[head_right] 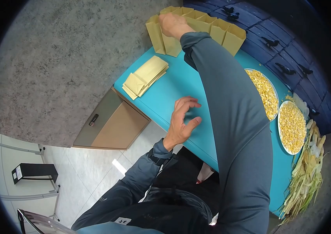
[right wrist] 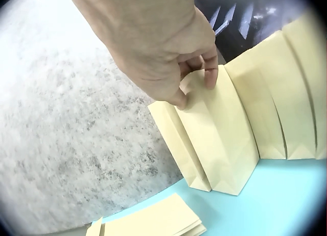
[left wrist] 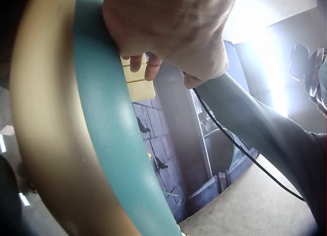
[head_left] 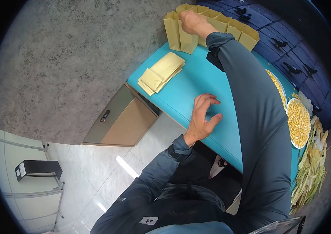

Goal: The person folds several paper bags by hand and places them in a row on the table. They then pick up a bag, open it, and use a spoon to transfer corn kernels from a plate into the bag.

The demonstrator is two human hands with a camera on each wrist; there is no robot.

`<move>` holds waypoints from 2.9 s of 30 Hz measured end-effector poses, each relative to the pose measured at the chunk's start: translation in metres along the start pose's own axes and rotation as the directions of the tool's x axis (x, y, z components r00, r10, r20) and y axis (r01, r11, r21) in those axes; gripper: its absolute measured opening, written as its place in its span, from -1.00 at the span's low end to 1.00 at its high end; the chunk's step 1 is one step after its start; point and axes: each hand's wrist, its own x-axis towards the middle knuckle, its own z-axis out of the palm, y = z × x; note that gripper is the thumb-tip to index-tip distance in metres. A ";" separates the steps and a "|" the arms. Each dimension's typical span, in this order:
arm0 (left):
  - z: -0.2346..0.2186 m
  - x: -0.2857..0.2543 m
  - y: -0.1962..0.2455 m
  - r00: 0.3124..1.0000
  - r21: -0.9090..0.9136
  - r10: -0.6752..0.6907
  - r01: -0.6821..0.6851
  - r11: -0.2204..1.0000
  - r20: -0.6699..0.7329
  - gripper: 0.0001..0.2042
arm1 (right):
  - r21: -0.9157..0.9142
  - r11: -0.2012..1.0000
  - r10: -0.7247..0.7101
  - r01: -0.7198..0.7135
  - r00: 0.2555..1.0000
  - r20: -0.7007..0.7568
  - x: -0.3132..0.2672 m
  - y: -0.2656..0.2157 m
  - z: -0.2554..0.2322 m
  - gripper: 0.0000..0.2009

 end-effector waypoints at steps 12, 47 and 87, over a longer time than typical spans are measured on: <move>-0.001 -0.001 0.001 0.999 0.001 -0.023 0.023 1.000 -0.048 -0.59 | -0.026 0.977 -0.204 0.212 0.887 -0.415 -0.039 -0.032 -0.013 -0.66; 0.015 0.025 0.058 0.759 -0.649 -0.208 0.641 0.410 0.617 -0.18 | 0.692 0.688 -0.160 0.220 0.976 -0.151 -0.408 0.033 -0.104 -0.68; 0.051 0.034 0.074 0.800 -0.587 -0.024 0.460 0.666 0.600 0.06 | 0.985 0.157 0.566 -0.068 0.824 -0.033 -0.557 0.065 -0.116 -0.74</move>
